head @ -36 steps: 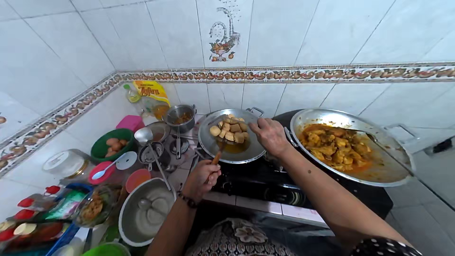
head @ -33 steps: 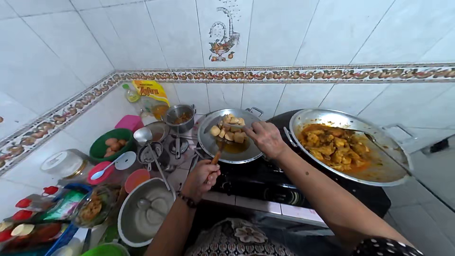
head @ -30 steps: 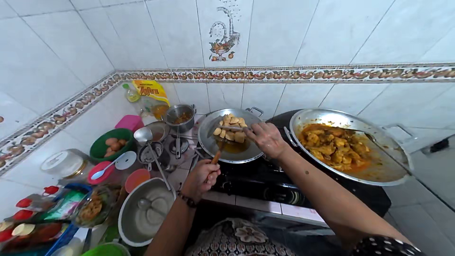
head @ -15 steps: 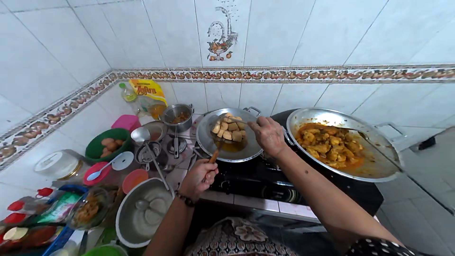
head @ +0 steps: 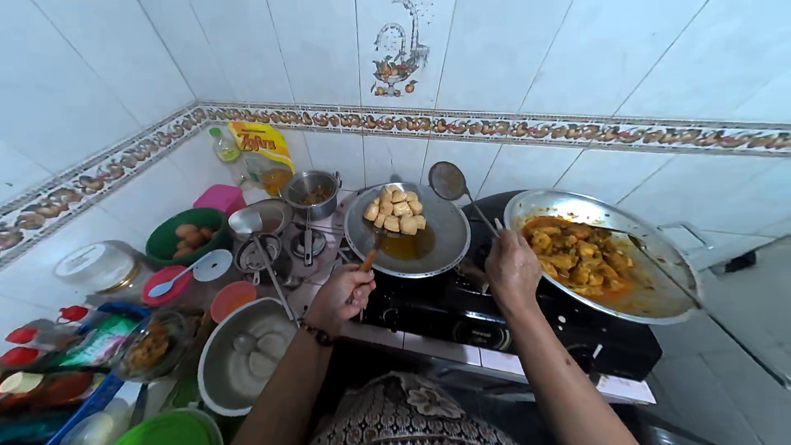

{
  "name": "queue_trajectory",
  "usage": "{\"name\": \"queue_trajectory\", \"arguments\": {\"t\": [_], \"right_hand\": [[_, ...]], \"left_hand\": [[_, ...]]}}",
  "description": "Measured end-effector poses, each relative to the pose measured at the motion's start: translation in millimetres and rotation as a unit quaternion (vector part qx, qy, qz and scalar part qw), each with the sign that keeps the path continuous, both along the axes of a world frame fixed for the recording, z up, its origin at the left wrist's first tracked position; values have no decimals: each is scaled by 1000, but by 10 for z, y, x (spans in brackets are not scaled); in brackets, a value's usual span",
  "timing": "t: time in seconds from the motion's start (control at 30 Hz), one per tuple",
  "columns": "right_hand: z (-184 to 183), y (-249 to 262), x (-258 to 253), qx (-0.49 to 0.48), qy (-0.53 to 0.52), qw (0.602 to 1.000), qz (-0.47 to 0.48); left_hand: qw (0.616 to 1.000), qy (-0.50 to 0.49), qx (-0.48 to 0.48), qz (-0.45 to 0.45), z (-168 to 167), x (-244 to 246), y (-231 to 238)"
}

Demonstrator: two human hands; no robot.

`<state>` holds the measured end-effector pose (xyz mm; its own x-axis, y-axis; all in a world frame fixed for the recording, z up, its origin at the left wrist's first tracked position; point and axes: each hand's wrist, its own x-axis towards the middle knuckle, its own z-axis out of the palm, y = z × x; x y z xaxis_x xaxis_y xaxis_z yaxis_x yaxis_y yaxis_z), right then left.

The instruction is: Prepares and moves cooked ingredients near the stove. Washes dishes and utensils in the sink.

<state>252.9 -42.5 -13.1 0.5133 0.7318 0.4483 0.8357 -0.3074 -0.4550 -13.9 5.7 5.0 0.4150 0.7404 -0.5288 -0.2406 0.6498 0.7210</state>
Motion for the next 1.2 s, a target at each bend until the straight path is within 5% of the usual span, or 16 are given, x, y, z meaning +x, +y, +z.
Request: {"name": "queue_trajectory", "arguments": {"t": [0.27, 0.47, 0.73, 1.0, 1.2], "right_hand": [[35, -114, -80, -105, -2, 994, -29], [-125, -216, -119, -220, -23, 975, -3], [-267, -223, -29, -98, -105, 989, 27], [-535, -298, 55, -36, -165, 983, 66], [-601, -353, 126, 12, -181, 980, 80]], "left_hand": [[999, -3, 53, -1, 266, -45, 107], [1000, 3, 19, 4, 109, -53, 149], [999, 4, 52, 10, 275, -32, 181], [1000, 16, 6, 8, 97, -35, 226], [997, 0, 82, -8, 188, -97, 219]]}}
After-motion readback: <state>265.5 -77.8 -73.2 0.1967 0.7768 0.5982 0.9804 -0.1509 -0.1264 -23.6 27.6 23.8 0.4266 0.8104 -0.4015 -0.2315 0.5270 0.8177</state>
